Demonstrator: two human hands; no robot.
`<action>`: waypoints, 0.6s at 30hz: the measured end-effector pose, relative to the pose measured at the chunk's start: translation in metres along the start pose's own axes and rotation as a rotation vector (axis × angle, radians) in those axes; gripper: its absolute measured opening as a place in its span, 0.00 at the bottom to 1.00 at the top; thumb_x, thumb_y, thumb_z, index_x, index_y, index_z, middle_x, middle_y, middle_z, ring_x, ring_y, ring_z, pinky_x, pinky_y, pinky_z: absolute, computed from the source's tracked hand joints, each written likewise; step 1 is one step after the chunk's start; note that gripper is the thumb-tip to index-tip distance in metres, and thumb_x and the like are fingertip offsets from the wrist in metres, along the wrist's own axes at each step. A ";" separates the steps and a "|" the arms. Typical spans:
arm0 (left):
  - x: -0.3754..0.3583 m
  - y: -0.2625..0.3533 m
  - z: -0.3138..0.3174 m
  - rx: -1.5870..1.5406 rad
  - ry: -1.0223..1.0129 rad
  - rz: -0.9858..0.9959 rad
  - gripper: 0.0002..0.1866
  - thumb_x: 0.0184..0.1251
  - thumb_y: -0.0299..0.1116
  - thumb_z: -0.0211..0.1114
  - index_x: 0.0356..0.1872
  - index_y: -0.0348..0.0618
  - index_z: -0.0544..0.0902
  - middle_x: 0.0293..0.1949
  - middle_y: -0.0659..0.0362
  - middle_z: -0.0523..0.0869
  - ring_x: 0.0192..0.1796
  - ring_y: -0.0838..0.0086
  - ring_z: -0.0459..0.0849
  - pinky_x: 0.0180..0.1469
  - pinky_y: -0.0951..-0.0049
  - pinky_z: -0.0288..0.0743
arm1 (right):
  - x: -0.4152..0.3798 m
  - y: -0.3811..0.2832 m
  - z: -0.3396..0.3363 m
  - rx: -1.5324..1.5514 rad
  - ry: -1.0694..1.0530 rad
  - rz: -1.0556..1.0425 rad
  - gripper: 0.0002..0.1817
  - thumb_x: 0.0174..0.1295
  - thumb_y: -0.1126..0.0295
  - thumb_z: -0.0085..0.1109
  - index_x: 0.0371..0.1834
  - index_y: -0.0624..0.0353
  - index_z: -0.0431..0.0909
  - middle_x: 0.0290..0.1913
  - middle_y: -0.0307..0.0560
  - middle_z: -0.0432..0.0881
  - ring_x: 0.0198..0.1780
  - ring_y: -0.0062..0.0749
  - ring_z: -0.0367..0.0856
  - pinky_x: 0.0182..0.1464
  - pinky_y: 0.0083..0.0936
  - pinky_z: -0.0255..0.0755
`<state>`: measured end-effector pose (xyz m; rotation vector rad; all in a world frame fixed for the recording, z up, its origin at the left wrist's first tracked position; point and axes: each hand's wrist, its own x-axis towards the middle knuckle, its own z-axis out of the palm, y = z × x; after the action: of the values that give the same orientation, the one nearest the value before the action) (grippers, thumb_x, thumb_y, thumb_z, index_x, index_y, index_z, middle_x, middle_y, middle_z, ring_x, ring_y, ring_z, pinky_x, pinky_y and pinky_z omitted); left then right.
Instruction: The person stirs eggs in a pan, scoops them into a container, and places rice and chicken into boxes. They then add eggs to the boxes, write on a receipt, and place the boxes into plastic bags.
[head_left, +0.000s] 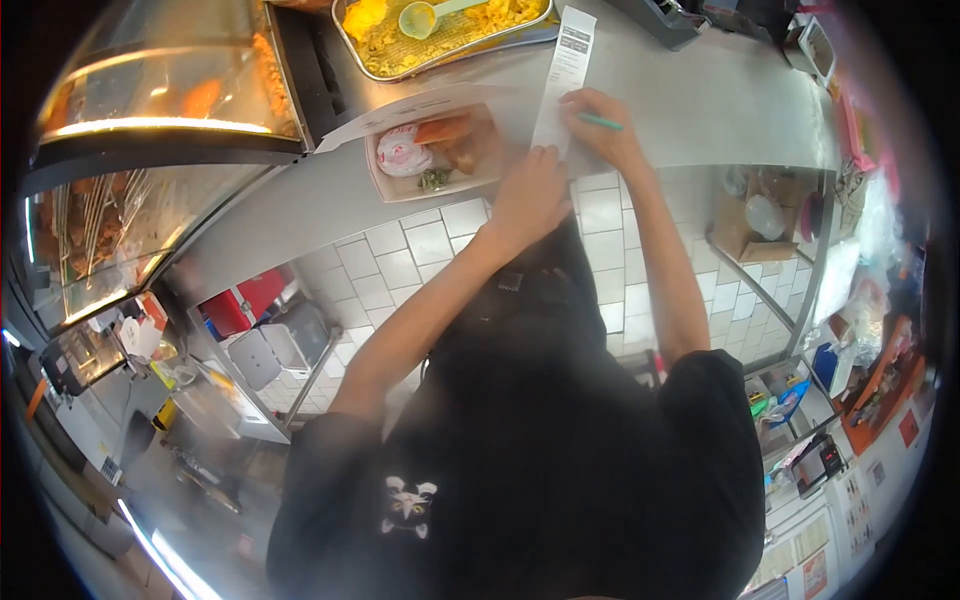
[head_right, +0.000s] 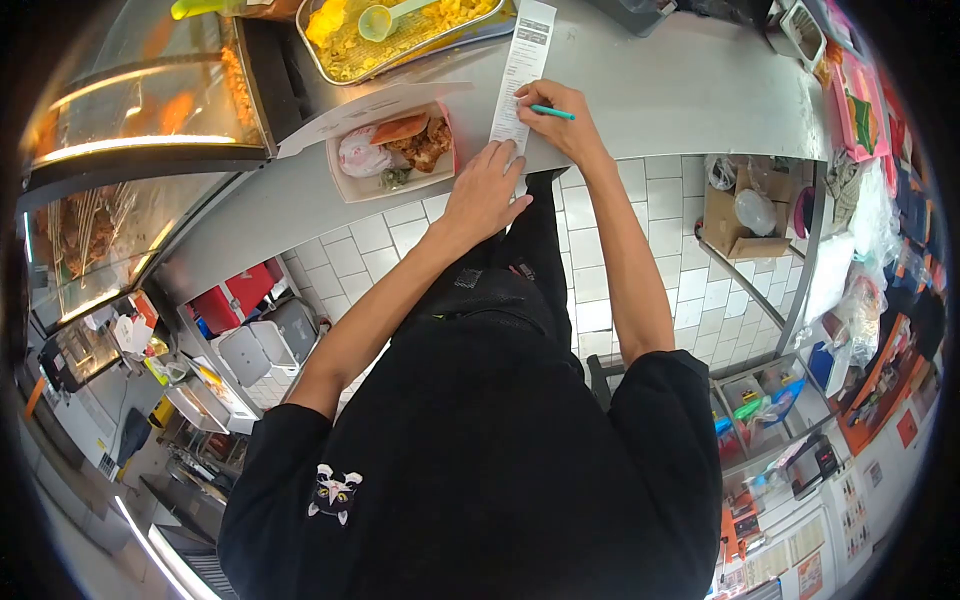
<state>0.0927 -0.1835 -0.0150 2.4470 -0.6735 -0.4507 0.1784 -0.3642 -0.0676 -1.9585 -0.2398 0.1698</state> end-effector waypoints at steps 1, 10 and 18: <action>0.000 -0.001 0.002 0.000 0.006 -0.005 0.28 0.53 0.39 0.73 0.52 0.32 0.77 0.59 0.44 0.72 0.64 0.50 0.71 0.62 0.55 0.70 | -0.001 -0.002 0.000 0.061 -0.094 -0.031 0.09 0.57 0.72 0.67 0.36 0.67 0.80 0.34 0.47 0.85 0.37 0.23 0.81 0.42 0.23 0.76; -0.072 -0.048 -0.065 -0.023 0.441 -0.058 0.14 0.62 0.38 0.69 0.45 0.42 0.84 0.47 0.56 0.84 0.49 0.58 0.79 0.54 0.58 0.71 | 0.013 0.005 0.010 -0.450 0.496 0.034 0.33 0.58 0.59 0.70 0.63 0.62 0.71 0.39 0.48 0.80 0.30 0.30 0.75 0.37 0.28 0.74; -0.106 -0.133 -0.079 -0.233 -0.013 -0.327 0.14 0.64 0.40 0.68 0.44 0.42 0.84 0.43 0.54 0.84 0.43 0.59 0.83 0.44 0.65 0.76 | -0.036 -0.060 0.042 0.067 0.214 0.219 0.13 0.63 0.67 0.64 0.49 0.58 0.83 0.38 0.43 0.84 0.33 0.25 0.77 0.37 0.23 0.73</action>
<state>0.0899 0.0038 -0.0139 2.3343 -0.2073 -0.6342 0.1289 -0.3128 -0.0287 -1.9163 0.1195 0.1076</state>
